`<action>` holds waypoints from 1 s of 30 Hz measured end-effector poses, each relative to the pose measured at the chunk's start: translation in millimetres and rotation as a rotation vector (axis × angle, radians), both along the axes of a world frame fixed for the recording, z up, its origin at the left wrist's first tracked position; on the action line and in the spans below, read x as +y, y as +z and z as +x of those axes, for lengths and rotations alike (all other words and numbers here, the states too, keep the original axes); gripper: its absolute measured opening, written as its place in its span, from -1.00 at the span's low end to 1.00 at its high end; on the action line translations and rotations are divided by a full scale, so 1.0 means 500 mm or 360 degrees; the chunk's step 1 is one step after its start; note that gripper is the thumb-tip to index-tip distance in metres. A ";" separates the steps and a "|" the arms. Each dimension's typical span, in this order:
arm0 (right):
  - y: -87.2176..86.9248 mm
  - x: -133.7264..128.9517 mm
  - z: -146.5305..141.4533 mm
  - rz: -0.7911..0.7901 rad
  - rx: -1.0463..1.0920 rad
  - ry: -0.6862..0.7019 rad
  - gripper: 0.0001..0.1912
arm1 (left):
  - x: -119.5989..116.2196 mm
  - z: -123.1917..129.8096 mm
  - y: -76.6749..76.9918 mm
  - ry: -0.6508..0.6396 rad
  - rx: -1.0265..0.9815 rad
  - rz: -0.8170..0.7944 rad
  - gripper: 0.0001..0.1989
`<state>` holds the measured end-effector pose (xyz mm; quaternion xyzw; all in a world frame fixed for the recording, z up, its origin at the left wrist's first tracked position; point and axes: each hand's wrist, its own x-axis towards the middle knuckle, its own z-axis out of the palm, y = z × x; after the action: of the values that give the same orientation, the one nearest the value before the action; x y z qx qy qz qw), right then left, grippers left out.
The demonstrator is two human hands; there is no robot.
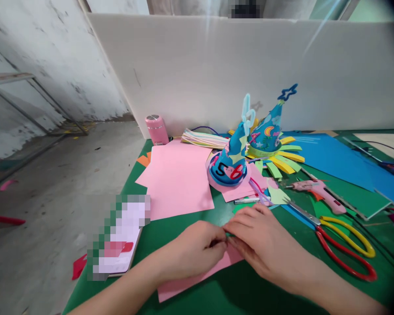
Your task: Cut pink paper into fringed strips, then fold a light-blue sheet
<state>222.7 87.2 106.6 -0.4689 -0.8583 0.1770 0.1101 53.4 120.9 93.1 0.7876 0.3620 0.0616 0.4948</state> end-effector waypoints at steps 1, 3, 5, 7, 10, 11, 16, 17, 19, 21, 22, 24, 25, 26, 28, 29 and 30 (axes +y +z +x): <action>-0.002 0.006 -0.003 -0.0078 -0.0045 0.0041 -0.82 | 0.002 0.000 0.000 -0.0022 0.0007 -0.0014 -0.80; -0.009 0.012 -0.003 -0.0166 -0.0099 0.0094 -0.79 | 0.008 -0.003 0.001 -0.0049 0.0016 -0.0057 -0.81; -0.017 0.014 0.003 -0.0178 -0.0119 0.0121 -0.78 | 0.014 -0.011 0.005 -0.0076 0.0026 -0.0119 -0.82; -0.020 0.013 0.015 -0.0176 -0.0130 0.0135 -0.79 | 0.018 -0.022 0.010 -0.0092 0.0029 -0.0183 -0.83; -0.016 0.013 0.037 -0.0219 -0.0123 0.0151 -0.79 | 0.019 -0.045 0.016 -0.0051 0.0055 -0.0301 -0.84; -0.014 0.013 0.045 -0.0243 -0.0114 0.0144 -0.78 | 0.018 -0.054 0.017 -0.0033 0.0067 -0.0338 -0.84; -0.001 0.012 0.072 -0.0370 -0.0026 0.0092 -0.71 | 0.016 -0.096 0.022 -0.0003 0.0160 -0.0356 -0.83; 0.000 0.011 0.075 -0.0397 0.0004 0.0087 -0.70 | 0.015 -0.103 0.024 0.0003 0.0176 -0.0340 -0.82; 0.000 0.010 0.080 -0.0460 0.0056 0.0072 -0.69 | 0.015 -0.116 0.026 0.0018 0.0183 -0.0308 -0.81; -0.001 0.008 0.086 -0.0506 0.0089 0.0044 -0.68 | 0.016 -0.131 0.030 0.0034 0.0173 -0.0305 -0.80; -0.003 0.007 0.090 -0.0517 0.0096 0.0020 -0.68 | 0.018 -0.139 0.032 0.0057 0.0180 -0.0322 -0.80; -0.006 0.005 0.096 -0.0522 0.0099 -0.0040 -0.69 | 0.024 -0.154 0.036 0.0180 0.0202 -0.0336 -0.80; -0.007 0.004 0.098 -0.0513 0.0094 -0.0064 -0.70 | 0.028 -0.159 0.039 0.0278 0.0201 -0.0310 -0.81; -0.008 0.003 0.099 -0.0499 0.0082 -0.0069 -0.71 | 0.031 -0.160 0.042 0.0380 0.0183 -0.0253 -0.81; -0.009 0.002 0.092 -0.0446 0.0035 -0.0021 -0.74 | 0.033 -0.149 0.047 0.0523 0.0098 -0.0078 -0.83; -0.008 0.003 0.086 -0.0410 0.0001 0.0018 -0.75 | 0.032 -0.136 0.049 0.0525 0.0049 0.0005 -0.84; -0.007 0.003 0.078 -0.0369 -0.0034 0.0057 -0.76 | 0.029 -0.120 0.050 0.0489 0.0023 0.0055 -0.83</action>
<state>261.8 88.7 103.1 -0.4650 -0.8414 0.2719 0.0429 -6.9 135.4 118.3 0.7318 0.4807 0.1371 0.4632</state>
